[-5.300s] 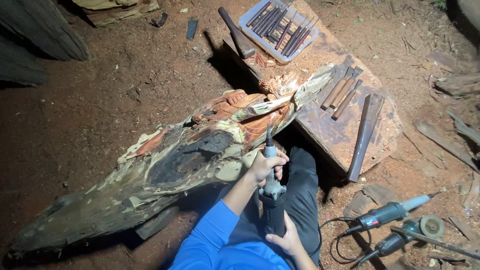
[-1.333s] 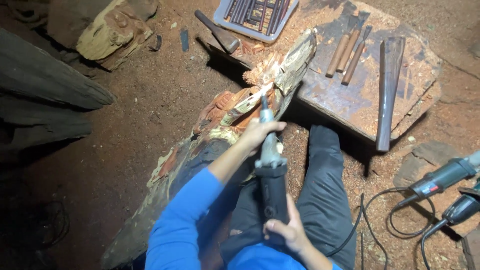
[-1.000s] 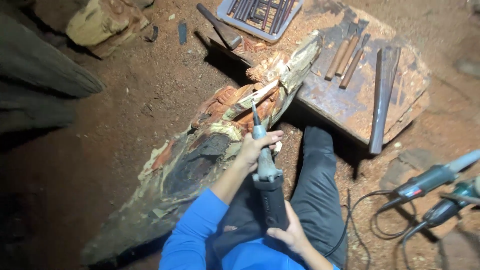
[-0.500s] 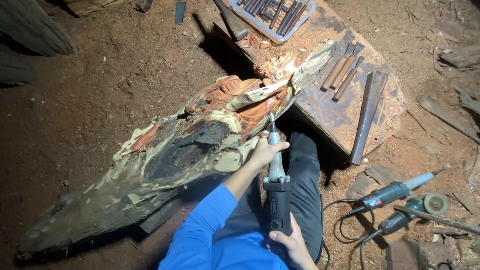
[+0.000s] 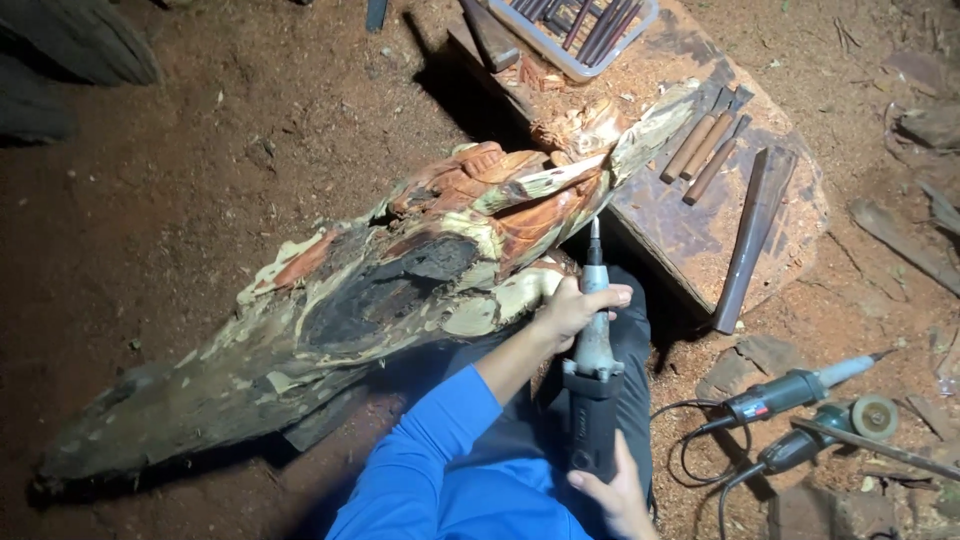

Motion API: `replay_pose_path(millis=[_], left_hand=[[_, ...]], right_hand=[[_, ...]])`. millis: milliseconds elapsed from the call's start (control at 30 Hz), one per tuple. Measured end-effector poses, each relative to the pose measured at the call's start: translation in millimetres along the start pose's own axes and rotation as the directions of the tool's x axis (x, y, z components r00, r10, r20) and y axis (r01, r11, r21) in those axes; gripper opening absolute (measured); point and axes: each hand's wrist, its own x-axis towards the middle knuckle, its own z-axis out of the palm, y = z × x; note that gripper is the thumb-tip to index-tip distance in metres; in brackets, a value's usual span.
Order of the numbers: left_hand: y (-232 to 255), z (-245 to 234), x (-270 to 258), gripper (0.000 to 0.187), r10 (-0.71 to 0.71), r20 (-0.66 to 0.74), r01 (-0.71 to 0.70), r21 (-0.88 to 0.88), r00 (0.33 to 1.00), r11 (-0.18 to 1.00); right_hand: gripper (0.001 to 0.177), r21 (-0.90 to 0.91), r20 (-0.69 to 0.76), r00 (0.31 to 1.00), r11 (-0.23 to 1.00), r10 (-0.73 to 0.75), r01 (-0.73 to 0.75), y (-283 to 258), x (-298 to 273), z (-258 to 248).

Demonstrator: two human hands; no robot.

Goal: Carving details into a large wooden sculpture using a power rotary tool

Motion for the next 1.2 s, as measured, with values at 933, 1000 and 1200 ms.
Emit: replay_pose_path(millis=[933, 1000, 1200], left_hand=[[-13, -55, -20, 0.049, -0.067, -0.408, 0.024, -0.110, 0.911, 0.994], [-9, -55, -24, 0.050, -0.106, -0.383, 0.049, -0.157, 0.918, 0.986], [-14, -61, -19, 0.044, -0.064, -0.373, 0.021, -0.119, 0.926, 0.993]], right_hand=[[0.102, -0.546, 0.092, 0.974, 0.829, 0.207, -0.124, -19, 50, -31], [0.100, -0.519, 0.122, 0.979, 0.851, 0.163, -0.077, -20, 47, -28], [0.101, -0.451, 0.103, 0.983, 0.888, 0.154, -0.092, -15, 43, -17]])
